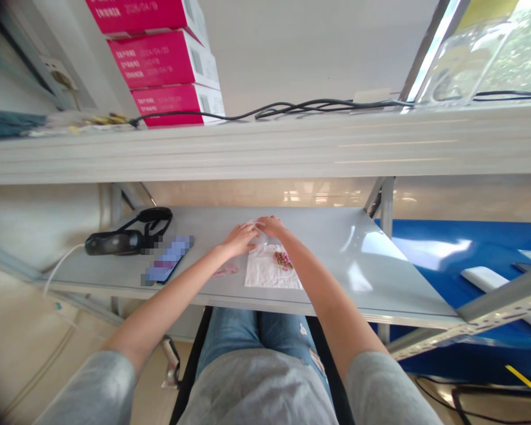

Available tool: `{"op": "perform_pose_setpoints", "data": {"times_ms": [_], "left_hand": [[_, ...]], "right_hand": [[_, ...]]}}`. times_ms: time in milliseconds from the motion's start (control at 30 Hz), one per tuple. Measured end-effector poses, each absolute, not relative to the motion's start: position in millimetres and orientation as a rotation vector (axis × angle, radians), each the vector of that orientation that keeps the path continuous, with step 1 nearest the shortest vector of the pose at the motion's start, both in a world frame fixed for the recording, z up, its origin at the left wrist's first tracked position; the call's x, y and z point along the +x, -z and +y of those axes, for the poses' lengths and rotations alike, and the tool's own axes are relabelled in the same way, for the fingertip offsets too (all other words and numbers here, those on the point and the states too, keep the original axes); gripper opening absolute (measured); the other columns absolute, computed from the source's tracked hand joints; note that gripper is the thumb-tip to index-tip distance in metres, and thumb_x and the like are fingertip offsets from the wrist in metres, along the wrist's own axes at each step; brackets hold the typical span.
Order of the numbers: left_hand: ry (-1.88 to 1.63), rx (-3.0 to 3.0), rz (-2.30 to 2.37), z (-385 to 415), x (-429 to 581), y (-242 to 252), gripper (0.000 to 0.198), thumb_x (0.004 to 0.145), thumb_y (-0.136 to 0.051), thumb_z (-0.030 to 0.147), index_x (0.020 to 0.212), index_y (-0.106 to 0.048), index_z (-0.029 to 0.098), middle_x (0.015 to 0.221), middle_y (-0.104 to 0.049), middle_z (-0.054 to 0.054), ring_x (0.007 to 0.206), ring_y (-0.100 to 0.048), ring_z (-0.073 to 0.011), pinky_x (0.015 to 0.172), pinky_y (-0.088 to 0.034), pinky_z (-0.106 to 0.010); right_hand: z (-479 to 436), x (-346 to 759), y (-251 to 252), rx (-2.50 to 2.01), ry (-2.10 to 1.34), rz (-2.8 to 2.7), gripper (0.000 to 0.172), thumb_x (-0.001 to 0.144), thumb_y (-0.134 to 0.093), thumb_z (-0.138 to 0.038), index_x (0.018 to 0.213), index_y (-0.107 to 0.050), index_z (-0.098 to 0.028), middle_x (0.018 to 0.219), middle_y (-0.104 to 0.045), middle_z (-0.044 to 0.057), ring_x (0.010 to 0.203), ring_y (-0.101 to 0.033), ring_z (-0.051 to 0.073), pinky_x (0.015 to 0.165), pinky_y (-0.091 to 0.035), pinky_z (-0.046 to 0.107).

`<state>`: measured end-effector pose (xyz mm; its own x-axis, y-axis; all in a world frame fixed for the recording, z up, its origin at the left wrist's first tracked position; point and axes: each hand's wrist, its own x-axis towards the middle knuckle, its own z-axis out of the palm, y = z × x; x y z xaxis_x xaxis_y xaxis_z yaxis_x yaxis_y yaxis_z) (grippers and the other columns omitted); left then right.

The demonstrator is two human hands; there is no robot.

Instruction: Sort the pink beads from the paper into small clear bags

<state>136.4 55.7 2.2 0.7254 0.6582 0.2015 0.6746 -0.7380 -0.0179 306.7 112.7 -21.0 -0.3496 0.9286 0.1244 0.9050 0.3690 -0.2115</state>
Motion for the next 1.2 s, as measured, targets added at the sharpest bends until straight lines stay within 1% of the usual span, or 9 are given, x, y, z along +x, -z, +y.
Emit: {"op": "perform_pose_setpoints", "data": {"times_ms": [167, 267, 333, 400, 600, 767, 933, 1067, 1200], "left_hand": [[0.211, -2.886, -1.135, 62, 138, 0, 0.023, 0.082, -0.053, 0.028, 0.103, -0.06, 0.019, 0.113, -0.059, -0.006, 0.11, -0.05, -0.0217, 0.092, -0.037, -0.035], [0.208, -2.932, -1.178, 60, 137, -3, 0.026, 0.083, -0.053, 0.031, 0.106, -0.06, 0.021, 0.114, -0.06, -0.005, 0.109, -0.051, -0.0213, 0.093, -0.036, -0.035], [0.305, -2.938, -1.167, 56, 131, -8, 0.029, 0.082, -0.053, 0.035, 0.108, -0.059, 0.021, 0.118, -0.058, -0.005, 0.113, -0.049, -0.0217, 0.095, -0.035, -0.036], [0.433, -2.916, -1.169, 50, 119, -15, 0.032, 0.083, -0.052, 0.039, 0.109, -0.058, 0.022, 0.119, -0.057, -0.005, 0.113, -0.049, -0.0214, 0.096, -0.034, -0.037], [0.5, -2.84, -1.393, 23, 54, -30, 0.036, 0.083, -0.047, 0.048, 0.104, -0.059, 0.022, 0.106, -0.061, -0.005, 0.101, -0.055, -0.0206, 0.091, -0.038, -0.034], [0.407, -2.85, -1.447, -8, 26, -11, 0.051, 0.075, -0.052, 0.058, 0.112, -0.057, 0.023, 0.113, -0.058, -0.006, 0.102, -0.055, -0.0218, 0.088, -0.041, -0.032], [0.438, -2.825, -1.41, -28, 30, 10, 0.04, 0.082, -0.049, 0.05, 0.111, -0.058, 0.025, 0.115, -0.06, -0.004, 0.106, -0.053, -0.0216, 0.094, -0.038, -0.035], [0.527, -2.842, -1.401, -32, 31, 10, 0.031, 0.087, -0.042, 0.042, 0.107, -0.061, 0.026, 0.111, -0.063, -0.002, 0.105, -0.055, -0.0195, 0.099, -0.035, -0.037], [0.819, -2.815, -1.519, -33, 33, -5, 0.03, 0.089, -0.037, 0.038, 0.093, -0.064, 0.026, 0.1, -0.066, -0.002, 0.097, -0.057, -0.0186, 0.091, -0.041, -0.033]], "right_hand": [[115, 307, 15, -1.652, -0.207, -2.402, 0.035, 0.088, -0.041, -0.039, 0.113, -0.061, -0.024, 0.114, -0.063, 0.007, 0.103, -0.056, 0.023, 0.087, -0.041, 0.032], [108, 310, 13, -1.667, -0.238, -2.382, 0.043, 0.088, -0.042, -0.042, 0.125, -0.051, -0.024, 0.125, -0.056, 0.007, 0.11, -0.051, 0.025, 0.092, -0.038, 0.035], [100, 314, 10, -1.69, -0.25, -2.308, 0.052, 0.087, -0.043, -0.044, 0.134, -0.041, -0.023, 0.131, -0.05, 0.008, 0.116, -0.046, 0.027, 0.096, -0.035, 0.038], [88, 323, 7, -1.672, -0.219, -2.19, 0.056, 0.086, -0.044, -0.044, 0.136, -0.036, -0.021, 0.132, -0.049, 0.01, 0.119, -0.043, 0.028, 0.097, -0.033, 0.042], [30, 368, 1, -1.399, -0.153, -2.007, 0.033, 0.084, -0.049, -0.034, 0.113, -0.058, -0.021, 0.109, -0.062, 0.008, 0.103, -0.054, 0.023, 0.091, -0.038, 0.038], [-27, 381, 5, -1.369, -0.262, -1.804, 0.025, 0.083, -0.05, -0.036, 0.101, -0.062, -0.024, 0.101, -0.062, 0.006, 0.097, -0.056, 0.023, 0.087, -0.041, 0.04], [-58, 365, 11, -1.321, -0.339, -1.769, 0.024, 0.084, -0.05, -0.038, 0.098, -0.06, -0.022, 0.1, -0.062, 0.006, 0.099, -0.055, 0.021, 0.088, -0.04, 0.037], [-64, 357, 18, -1.292, -0.328, -1.776, 0.021, 0.085, -0.048, -0.037, 0.093, -0.061, -0.022, 0.096, -0.062, 0.006, 0.097, -0.055, 0.021, 0.087, -0.04, 0.036], [-64, 358, 23, -1.301, -0.336, -1.719, 0.018, 0.084, -0.048, -0.035, 0.09, -0.061, -0.022, 0.094, -0.062, 0.006, 0.095, -0.056, 0.021, 0.085, -0.041, 0.036]]}}
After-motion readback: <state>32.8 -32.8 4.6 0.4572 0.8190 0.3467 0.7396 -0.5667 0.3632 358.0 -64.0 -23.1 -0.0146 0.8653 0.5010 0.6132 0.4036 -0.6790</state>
